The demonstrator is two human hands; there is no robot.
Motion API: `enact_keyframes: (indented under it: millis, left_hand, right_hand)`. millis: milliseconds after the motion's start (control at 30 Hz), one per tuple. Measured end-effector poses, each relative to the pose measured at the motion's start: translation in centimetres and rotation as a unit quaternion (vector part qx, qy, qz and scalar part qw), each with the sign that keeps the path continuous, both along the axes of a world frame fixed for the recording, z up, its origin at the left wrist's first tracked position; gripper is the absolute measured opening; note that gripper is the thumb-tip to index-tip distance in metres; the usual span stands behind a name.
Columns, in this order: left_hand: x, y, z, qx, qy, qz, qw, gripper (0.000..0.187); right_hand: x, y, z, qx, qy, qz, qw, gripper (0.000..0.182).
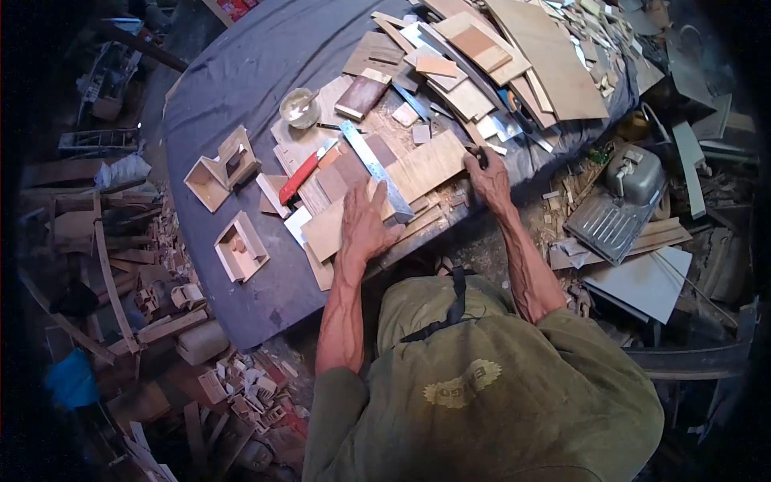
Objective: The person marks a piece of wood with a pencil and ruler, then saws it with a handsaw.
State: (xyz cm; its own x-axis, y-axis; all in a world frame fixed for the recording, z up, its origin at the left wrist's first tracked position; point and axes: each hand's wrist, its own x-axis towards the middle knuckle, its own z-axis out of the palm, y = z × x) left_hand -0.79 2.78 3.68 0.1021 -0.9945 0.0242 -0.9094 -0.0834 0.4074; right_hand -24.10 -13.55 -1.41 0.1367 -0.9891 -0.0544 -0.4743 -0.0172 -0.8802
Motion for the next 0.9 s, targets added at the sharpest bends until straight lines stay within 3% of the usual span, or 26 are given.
enact_keyframes:
  millis: [200,300,400,500,600,667,700,900]
  left_hand:
    - [0.1,-0.4,0.6,0.037,-0.006,-0.006,0.999,0.091]
    - [0.3,-0.4,0.1,0.038,-0.010,-0.010,0.999,0.093]
    - [0.2,-0.1,-0.4,0.036,-0.008,-0.007,0.999,0.095]
    - [0.2,-0.1,-0.3,0.035,-0.013,-0.001,0.999,0.095]
    - [0.0,-0.2,-0.5,0.033,-0.007,-0.003,0.999,0.095]
    - [0.1,-0.2,-0.3,0.035,-0.002,-0.002,0.999,0.095]
    - [0.0,-0.2,-0.2,0.038,0.002,-0.001,0.999,0.095]
    - [0.3,-0.2,-0.7,0.032,0.014,-0.004,0.999,0.097]
  right_hand:
    - [0.6,-0.3,-1.2,0.018,0.009,0.023,1.000,0.047]
    - [0.7,-0.3,-1.3,-0.029,-0.064,0.041,0.997,0.043]
    - [0.9,0.9,0.2,-0.169,0.124,-0.017,0.978,0.037]
    - [1.6,1.8,2.4,-0.211,0.108,0.020,0.971,0.033]
    - [3.0,3.2,-1.8,-0.043,-0.034,0.260,0.964,0.031]
    - [3.7,5.7,1.3,-0.168,0.105,0.360,0.912,0.032]
    - [4.0,7.1,3.4,-0.155,0.119,0.345,0.918,0.035]
    - [4.2,7.8,2.3,-0.171,0.116,0.383,0.900,0.044]
